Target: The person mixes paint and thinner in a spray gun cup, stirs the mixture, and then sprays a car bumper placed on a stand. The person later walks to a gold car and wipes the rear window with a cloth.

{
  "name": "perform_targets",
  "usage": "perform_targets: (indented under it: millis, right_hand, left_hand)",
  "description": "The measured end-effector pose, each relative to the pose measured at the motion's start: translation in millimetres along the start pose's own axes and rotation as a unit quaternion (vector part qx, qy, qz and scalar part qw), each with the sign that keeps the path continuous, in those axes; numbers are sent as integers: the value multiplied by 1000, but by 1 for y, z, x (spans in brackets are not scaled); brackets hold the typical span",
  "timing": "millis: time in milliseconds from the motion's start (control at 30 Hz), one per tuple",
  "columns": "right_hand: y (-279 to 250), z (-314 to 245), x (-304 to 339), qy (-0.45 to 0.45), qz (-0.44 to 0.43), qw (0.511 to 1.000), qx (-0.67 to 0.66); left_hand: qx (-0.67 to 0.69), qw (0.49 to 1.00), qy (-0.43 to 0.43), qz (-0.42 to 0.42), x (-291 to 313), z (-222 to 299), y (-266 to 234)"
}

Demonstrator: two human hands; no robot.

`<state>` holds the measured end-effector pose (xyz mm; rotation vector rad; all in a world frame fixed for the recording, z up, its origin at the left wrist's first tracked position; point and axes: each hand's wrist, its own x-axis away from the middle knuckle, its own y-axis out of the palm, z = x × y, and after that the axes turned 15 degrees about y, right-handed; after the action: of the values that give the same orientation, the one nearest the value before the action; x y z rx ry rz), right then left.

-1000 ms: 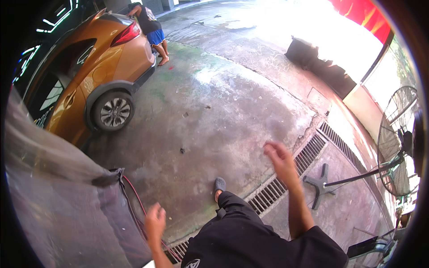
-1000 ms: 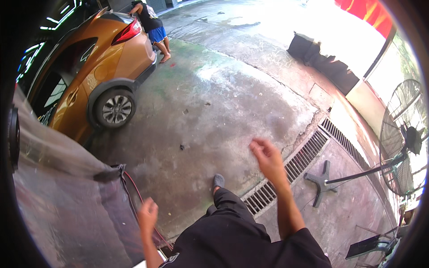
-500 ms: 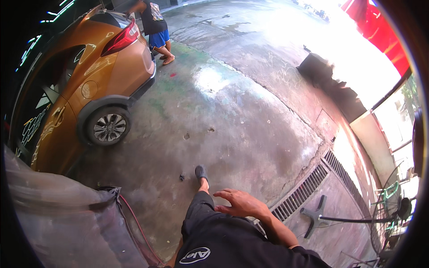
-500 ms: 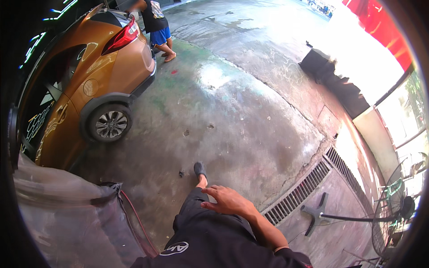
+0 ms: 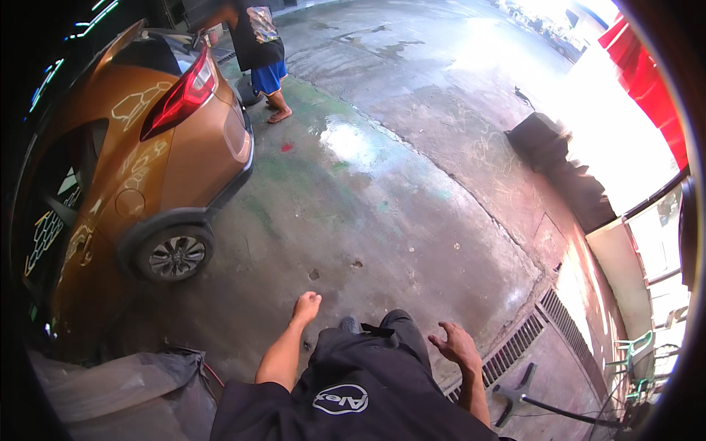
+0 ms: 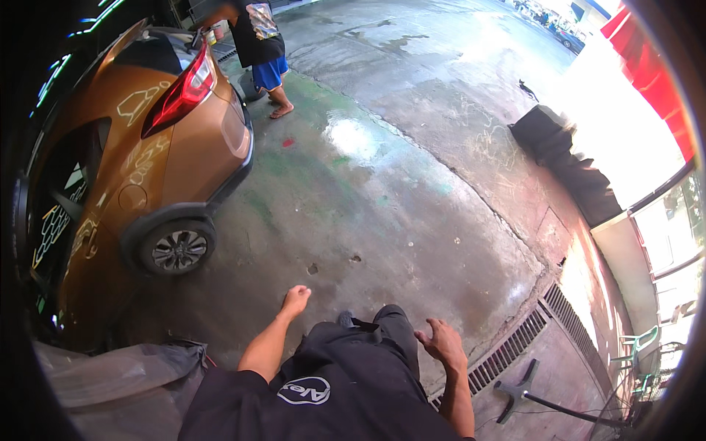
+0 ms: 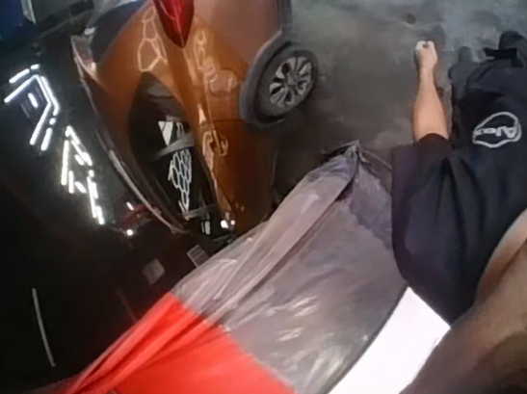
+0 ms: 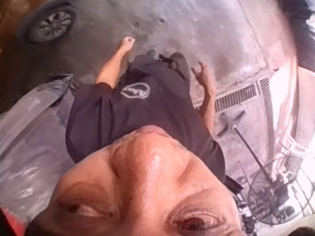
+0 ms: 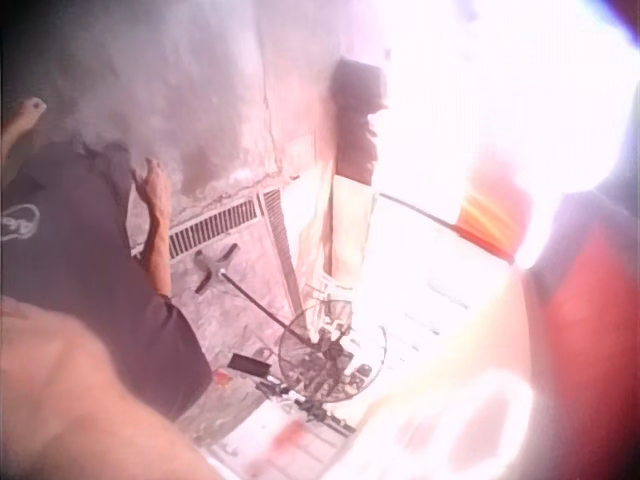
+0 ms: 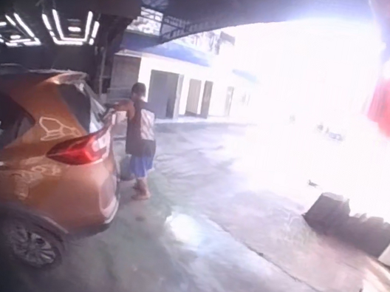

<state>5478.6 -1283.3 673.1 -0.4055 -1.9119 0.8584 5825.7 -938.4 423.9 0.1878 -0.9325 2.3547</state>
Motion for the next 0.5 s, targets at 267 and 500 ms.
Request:
perform_targets:
  millis: [267, 500]
  right_hand:
    - [-67, -54, -206, 19, -35, 999, -9]
    - [-208, -135, -370, -20, -24, 1000, 3]
  left_hand:
    - [-3, 997, 24, -71, -178, 127, 27]
    - [-72, 976, -176, -110, -225, 73, 35]
